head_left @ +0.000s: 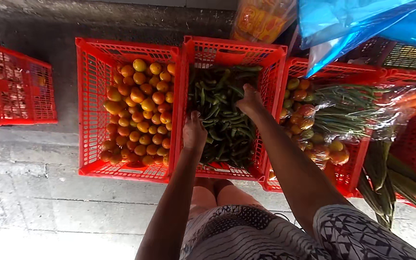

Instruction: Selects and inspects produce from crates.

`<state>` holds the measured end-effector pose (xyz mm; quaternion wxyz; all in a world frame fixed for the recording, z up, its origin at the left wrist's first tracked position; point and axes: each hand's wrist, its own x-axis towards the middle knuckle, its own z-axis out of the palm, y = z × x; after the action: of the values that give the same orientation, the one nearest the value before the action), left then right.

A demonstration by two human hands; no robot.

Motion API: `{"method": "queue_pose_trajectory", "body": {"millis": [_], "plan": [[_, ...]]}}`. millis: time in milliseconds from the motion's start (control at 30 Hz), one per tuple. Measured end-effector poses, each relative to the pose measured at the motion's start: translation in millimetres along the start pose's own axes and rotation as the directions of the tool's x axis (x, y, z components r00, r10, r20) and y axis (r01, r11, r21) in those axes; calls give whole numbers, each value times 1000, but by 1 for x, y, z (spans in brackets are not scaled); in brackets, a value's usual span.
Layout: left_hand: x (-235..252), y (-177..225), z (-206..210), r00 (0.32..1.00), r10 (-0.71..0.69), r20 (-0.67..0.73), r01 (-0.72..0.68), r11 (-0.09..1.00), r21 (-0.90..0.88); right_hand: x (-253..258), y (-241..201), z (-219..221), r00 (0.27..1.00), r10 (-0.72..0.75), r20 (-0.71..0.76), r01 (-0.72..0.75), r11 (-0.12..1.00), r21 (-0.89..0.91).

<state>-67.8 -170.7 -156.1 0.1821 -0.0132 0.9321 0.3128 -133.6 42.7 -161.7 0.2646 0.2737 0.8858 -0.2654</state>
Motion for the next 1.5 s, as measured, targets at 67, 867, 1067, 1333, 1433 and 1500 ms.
{"method": "queue_pose_trajectory", "body": {"millis": [67, 867, 1067, 1333, 1433, 1500], "plan": [[-17, 2, -4, 991, 81, -102, -98, 980, -172, -20, 9, 1, 999, -12, 36, 7, 991, 136], [-91, -49, 0, 863, 303, 404, 504, -471, -724, 52, -5, -30, 963, -225, -151, 181, 949, -260], [-108, -50, 7, 862, 259, 435, 502, -553, -665, 82, -3, -7, 948, -257, -187, 147, 876, -459], [-96, -43, 17, 895, 292, 338, 446, -617, -648, 70, -10, -17, 954, -298, -39, 230, 807, -544], [-83, -40, 21, 908, 289, 303, 418, -590, -691, 39, -12, -28, 951, -296, -91, 232, 875, -426], [-75, -35, 21, 903, 302, 307, 426, -525, -737, 0, -13, -39, 959, -262, -109, 227, 940, -256]]}}
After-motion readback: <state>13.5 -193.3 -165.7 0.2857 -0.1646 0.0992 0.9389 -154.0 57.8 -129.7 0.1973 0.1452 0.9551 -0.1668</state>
